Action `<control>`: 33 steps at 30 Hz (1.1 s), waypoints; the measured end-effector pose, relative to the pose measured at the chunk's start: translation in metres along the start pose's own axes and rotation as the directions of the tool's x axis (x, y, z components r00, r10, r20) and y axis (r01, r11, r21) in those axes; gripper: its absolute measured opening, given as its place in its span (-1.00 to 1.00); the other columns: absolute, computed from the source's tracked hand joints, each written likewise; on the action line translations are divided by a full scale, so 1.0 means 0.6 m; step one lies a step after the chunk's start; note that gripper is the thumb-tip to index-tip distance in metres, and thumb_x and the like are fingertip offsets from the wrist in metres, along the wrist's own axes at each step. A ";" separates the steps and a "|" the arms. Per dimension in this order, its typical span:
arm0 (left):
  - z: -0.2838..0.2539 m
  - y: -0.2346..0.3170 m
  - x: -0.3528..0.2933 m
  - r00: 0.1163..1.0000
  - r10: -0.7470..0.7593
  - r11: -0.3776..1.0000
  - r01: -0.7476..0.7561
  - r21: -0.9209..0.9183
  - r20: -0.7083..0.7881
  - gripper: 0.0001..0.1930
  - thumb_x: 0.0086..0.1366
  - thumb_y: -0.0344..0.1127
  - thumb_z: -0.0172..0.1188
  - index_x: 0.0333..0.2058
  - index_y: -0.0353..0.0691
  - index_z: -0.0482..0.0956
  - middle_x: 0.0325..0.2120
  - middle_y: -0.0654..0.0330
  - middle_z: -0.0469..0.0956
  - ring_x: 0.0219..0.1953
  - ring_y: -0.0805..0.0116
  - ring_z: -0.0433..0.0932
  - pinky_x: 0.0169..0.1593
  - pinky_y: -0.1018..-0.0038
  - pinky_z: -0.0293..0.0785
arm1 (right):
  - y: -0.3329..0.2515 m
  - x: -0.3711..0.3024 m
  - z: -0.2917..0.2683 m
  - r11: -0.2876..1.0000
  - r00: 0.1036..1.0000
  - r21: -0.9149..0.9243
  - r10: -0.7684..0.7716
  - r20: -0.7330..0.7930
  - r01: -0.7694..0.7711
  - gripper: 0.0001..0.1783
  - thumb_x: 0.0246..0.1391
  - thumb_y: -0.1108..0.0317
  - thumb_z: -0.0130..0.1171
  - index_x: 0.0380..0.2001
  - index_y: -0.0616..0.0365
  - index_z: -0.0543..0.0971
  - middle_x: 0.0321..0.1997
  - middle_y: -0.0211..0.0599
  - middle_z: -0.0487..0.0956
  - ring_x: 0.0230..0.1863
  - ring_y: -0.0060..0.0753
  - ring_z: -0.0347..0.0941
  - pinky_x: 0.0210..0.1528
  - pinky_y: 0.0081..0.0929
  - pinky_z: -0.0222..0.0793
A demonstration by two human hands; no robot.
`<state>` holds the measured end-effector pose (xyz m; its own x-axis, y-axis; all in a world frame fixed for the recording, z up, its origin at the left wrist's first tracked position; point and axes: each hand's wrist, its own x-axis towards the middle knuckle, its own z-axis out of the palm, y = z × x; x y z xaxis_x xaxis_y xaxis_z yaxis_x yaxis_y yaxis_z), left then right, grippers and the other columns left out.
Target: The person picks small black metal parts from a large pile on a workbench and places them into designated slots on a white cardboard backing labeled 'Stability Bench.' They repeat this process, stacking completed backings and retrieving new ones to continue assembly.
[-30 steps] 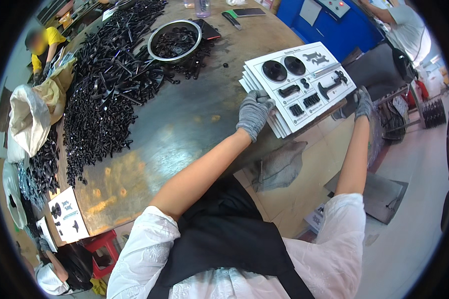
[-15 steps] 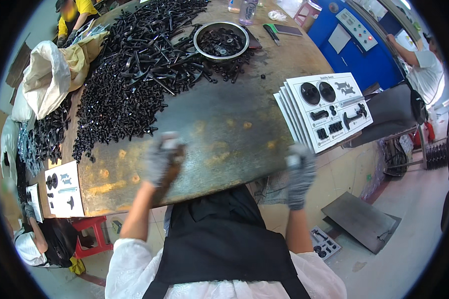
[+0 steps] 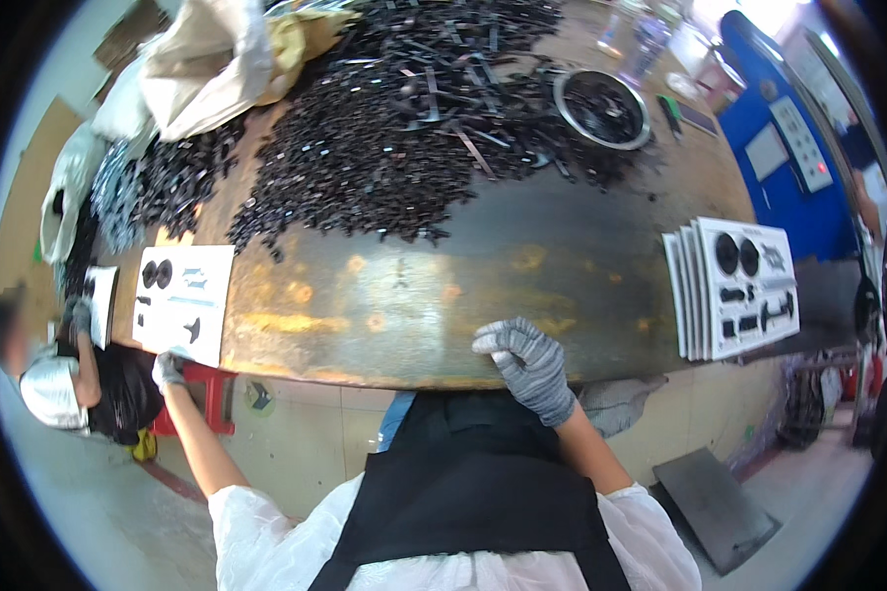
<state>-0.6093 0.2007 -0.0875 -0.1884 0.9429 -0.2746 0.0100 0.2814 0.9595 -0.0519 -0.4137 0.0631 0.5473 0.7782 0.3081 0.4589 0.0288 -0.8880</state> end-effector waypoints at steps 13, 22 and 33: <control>0.116 0.026 -0.210 0.989 0.137 0.843 -0.088 0.531 -0.053 -0.85 0.25 -0.24 0.24 -0.38 -0.13 0.48 -0.57 0.28 0.41 -0.59 0.48 0.40 -0.56 0.53 0.35 | -0.015 0.007 0.058 1.000 0.973 -0.004 -0.003 0.230 0.004 -0.83 0.08 0.50 0.11 -0.32 0.14 0.68 -0.21 -0.21 0.67 -0.15 -0.18 0.61 -0.02 -0.39 0.50; 0.256 0.040 -0.459 0.782 0.623 0.335 -0.232 0.913 -0.030 0.00 -0.12 0.00 0.56 0.26 -0.28 0.26 0.08 -0.16 0.33 0.09 -0.11 0.41 0.18 0.19 0.37 | -0.017 0.006 0.072 1.000 0.936 -0.025 0.002 0.351 0.007 -0.84 0.07 0.48 0.12 -0.35 0.13 0.68 -0.24 -0.22 0.67 -0.17 -0.20 0.61 -0.04 -0.40 0.48; 0.122 -0.033 -0.357 0.883 0.468 0.796 -0.406 0.449 -0.030 -0.24 0.21 -0.36 0.35 0.30 -0.27 0.13 -0.01 -0.03 0.47 -0.11 0.22 0.53 -0.11 0.35 0.55 | -0.005 -0.009 0.065 0.999 0.938 -0.041 0.015 0.347 -0.001 -0.82 0.12 0.49 0.09 -0.32 0.09 0.68 -0.23 -0.25 0.67 -0.17 -0.22 0.61 -0.05 -0.39 0.51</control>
<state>-0.4970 0.0062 -0.0520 -0.1910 0.9593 0.2078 0.5250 -0.0791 0.8474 -0.0836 -0.3932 0.0509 0.2775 0.9478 0.1570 0.4869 0.0021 -0.8735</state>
